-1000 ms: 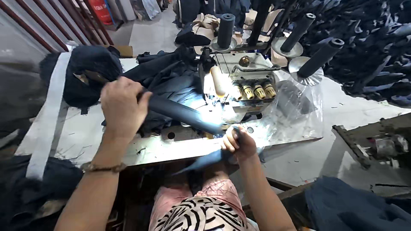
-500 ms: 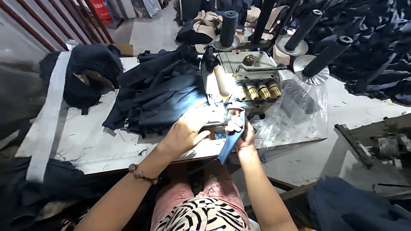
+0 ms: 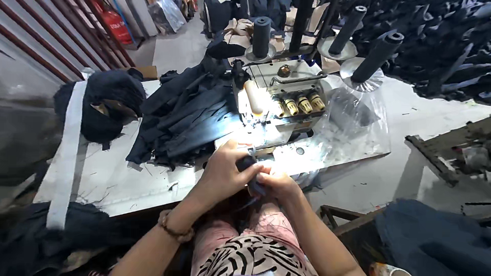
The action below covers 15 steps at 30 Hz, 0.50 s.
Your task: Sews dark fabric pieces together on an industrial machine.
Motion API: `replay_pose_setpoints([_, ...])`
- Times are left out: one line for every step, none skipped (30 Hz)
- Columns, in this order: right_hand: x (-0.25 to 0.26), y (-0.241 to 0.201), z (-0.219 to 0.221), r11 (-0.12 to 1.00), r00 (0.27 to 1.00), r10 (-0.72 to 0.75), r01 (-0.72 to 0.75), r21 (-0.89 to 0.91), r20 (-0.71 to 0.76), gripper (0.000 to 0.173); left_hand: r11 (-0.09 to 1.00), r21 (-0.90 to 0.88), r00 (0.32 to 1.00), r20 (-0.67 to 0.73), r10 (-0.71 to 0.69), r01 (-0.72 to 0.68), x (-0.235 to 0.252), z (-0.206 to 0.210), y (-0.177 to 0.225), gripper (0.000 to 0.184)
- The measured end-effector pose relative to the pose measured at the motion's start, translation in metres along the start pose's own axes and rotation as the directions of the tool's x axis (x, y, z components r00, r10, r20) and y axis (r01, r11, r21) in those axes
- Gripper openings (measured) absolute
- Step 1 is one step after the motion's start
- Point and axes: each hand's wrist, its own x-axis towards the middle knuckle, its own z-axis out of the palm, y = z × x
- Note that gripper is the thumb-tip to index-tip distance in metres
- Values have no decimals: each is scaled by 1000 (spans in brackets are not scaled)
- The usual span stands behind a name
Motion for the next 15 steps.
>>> replay_pose_setpoints([-2,-3,1,997,991,-55,48,62,120,21,1000,-28,1000,-17,12,-13,-3,-9,6,28])
replay_pose_setpoints([-4,-9,1,988,974,-122,100,121,190,24,1000,-12,999,-37,13,-14,-4,-24,6,23])
replay_pose_setpoints([-6,-14,-2,977,962,-178,147,157,207,25,999,48,998,-64,2,1,-3,-43,0,22])
replay_pose_setpoints([-9,-18,-6,966,961,-215,184,179,175,26,987,154,995,-100,-18,33,0,-61,-12,24])
replay_pose_setpoints([-10,-20,-12,958,967,-232,209,197,107,25,954,291,989,-146,-32,74,3,-76,-28,31])
replay_pose_setpoints([-11,-19,-20,955,977,-214,207,214,10,24,905,409,980,-195,-39,117,5,-86,-46,35])
replay_pose_setpoints([-11,-13,-29,959,980,-171,189,213,-100,27,854,497,973,-226,-43,153,4,-88,-61,36])
replay_pose_setpoints([-10,-6,-36,960,969,-116,166,228,-216,27,829,536,973,-225,-44,161,4,-83,-69,32])
replay_pose_setpoints([-8,3,-42,956,948,-72,154,249,-310,26,838,532,981,-190,-23,123,3,-71,-69,28])
replay_pose_setpoints([-5,9,-45,958,926,-31,134,252,-377,29,863,504,990,-139,38,38,3,-52,-64,27])
replay_pose_setpoints([-3,13,-47,961,909,0,115,251,-417,35,882,462,986,-80,148,-94,0,-29,-60,26])
replay_pose_setpoints([-3,17,-48,956,908,6,118,269,-418,36,890,398,968,-17,251,-224,-4,-5,-58,26])
replay_pose_setpoints([-5,20,-50,942,918,-10,142,303,-396,33,886,349,949,35,314,-306,-7,14,-57,30])
replay_pose_setpoints([-7,20,-53,920,933,-42,175,350,-358,27,885,323,942,82,327,-335,-9,26,-57,36])
replay_pose_setpoints([-10,19,-56,894,940,-76,212,394,-333,21,886,315,940,107,324,-341,-10,31,-59,40])
